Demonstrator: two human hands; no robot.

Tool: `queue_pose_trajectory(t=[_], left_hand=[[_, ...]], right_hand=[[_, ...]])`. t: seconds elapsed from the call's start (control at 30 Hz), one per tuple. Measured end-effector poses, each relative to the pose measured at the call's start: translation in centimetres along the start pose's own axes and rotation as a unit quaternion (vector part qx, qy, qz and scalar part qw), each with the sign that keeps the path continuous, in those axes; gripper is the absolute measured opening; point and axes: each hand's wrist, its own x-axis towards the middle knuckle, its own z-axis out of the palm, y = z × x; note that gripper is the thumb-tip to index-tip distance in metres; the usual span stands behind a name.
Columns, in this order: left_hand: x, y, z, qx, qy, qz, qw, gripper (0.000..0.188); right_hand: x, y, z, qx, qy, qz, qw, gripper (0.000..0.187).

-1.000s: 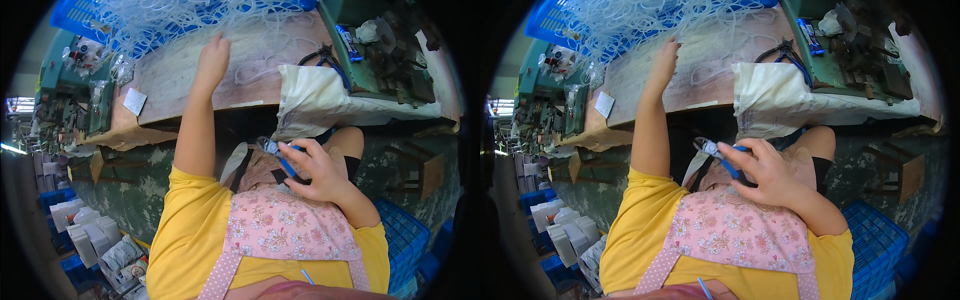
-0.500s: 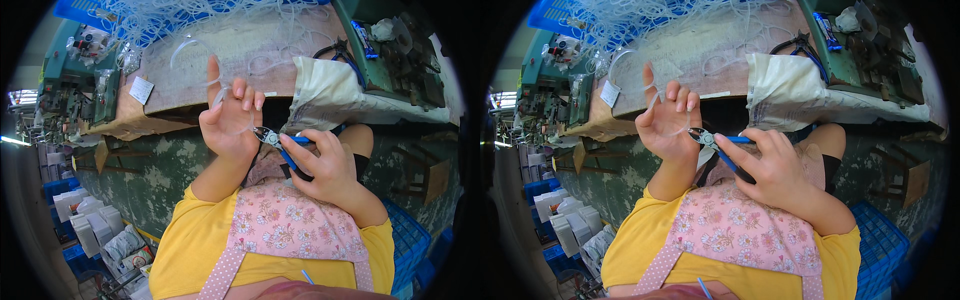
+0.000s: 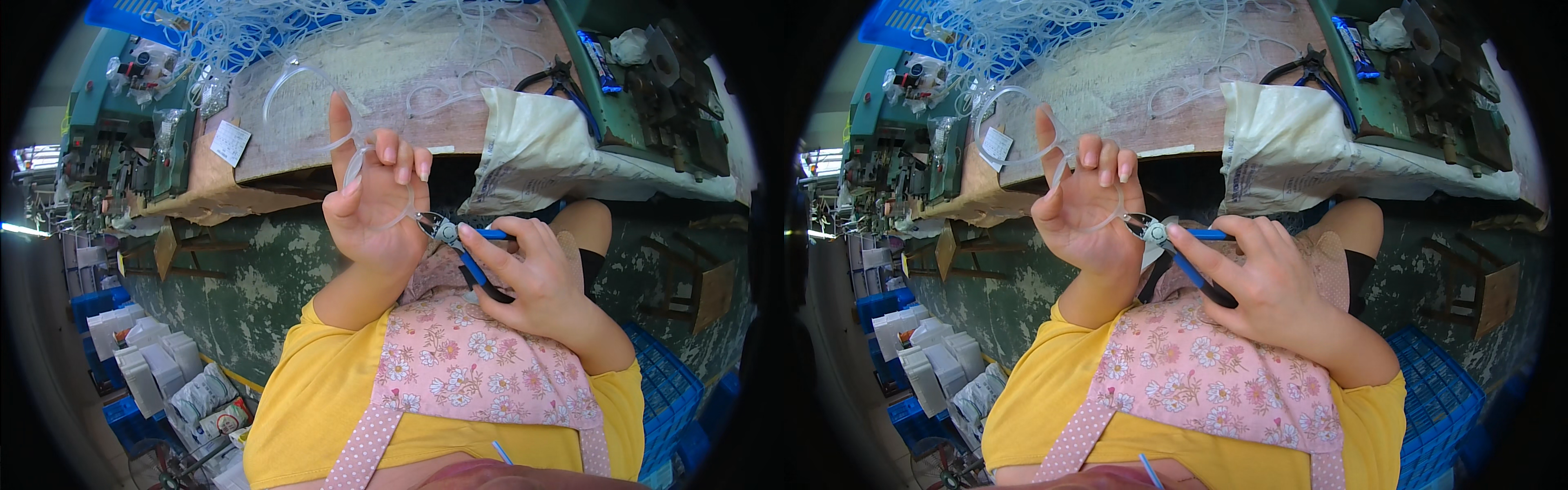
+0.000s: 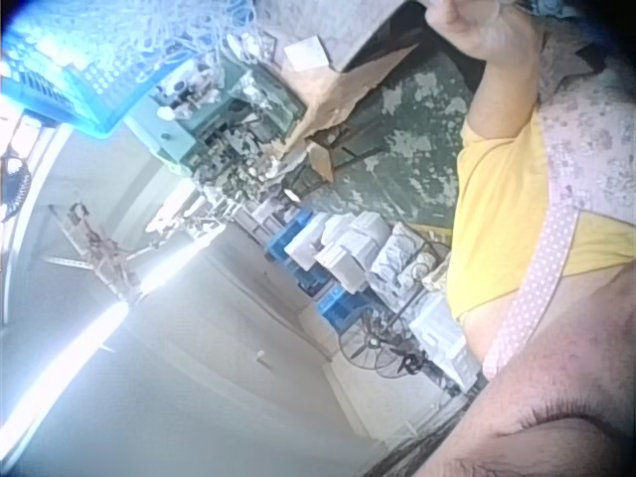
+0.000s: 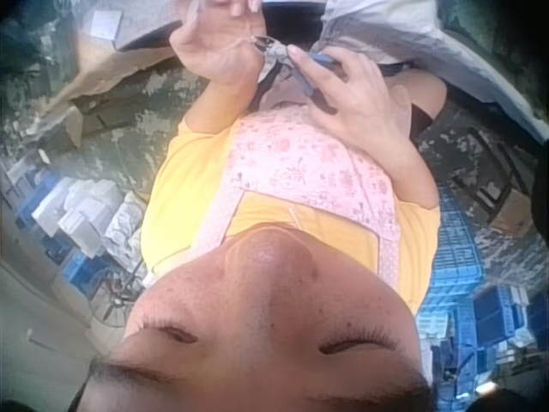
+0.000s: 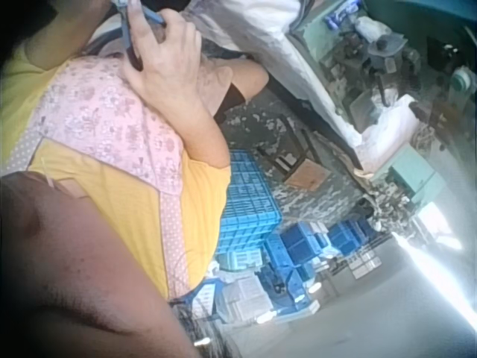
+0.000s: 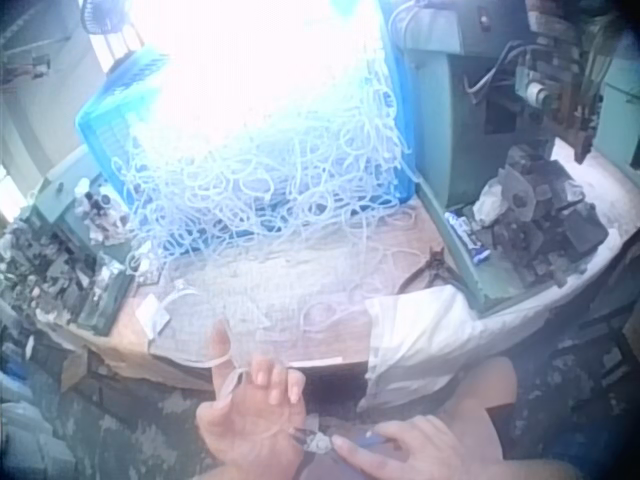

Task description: The person repeatedly picks up lengths of clear plastic tubing from a blue basket, wraps a loop around their left hand, and uses blue-handled pliers to cut the tubing into short segments. The cut pieces are placed on the workbench.

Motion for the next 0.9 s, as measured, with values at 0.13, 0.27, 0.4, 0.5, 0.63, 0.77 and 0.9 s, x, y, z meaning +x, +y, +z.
queue_pose_trajectory(t=[0.13, 0.27, 0.4, 0.5, 0.63, 0.77, 0.9], left_hand=[[-0.1, 0.2, 0.0, -0.001, -0.004, -0.018, 1.0, 0.077], [0.1, 0.5, 0.1, -0.002, -0.001, -0.062, 0.998, 0.076], [0.8, 1.0, 0.3, -0.05, 0.007, -0.217, 0.975, 0.074], [1.3, 1.2, 0.4, -0.042, 0.032, -0.295, 0.954, 0.075], [1.7, 0.9, 0.3, -0.044, 0.034, -0.295, 0.954, 0.075], [1.7, 1.0, -0.2, -0.079, -0.012, -0.311, 0.947, 0.076], [0.9, 0.8, -1.6, 0.029, -0.062, -0.247, 0.967, 0.078]], right_hand=[[-0.1, 0.1, -0.1, -0.019, 0.002, -0.001, 1.0, 0.075], [-0.1, 0.8, 0.2, -0.053, 0.009, -0.016, 0.998, 0.073], [0.1, 2.3, 0.0, -0.102, 0.034, -0.083, 0.991, 0.074], [0.0, 2.7, -0.3, -0.035, 0.034, -0.066, 0.997, 0.072], [-0.3, 2.2, -0.6, 0.126, 0.083, 0.045, 0.988, 0.071], [-0.1, 1.6, -1.0, 0.003, 0.015, -0.032, 0.999, 0.07], [0.5, 1.0, -1.8, 0.095, -0.059, 0.011, 0.994, 0.07]])
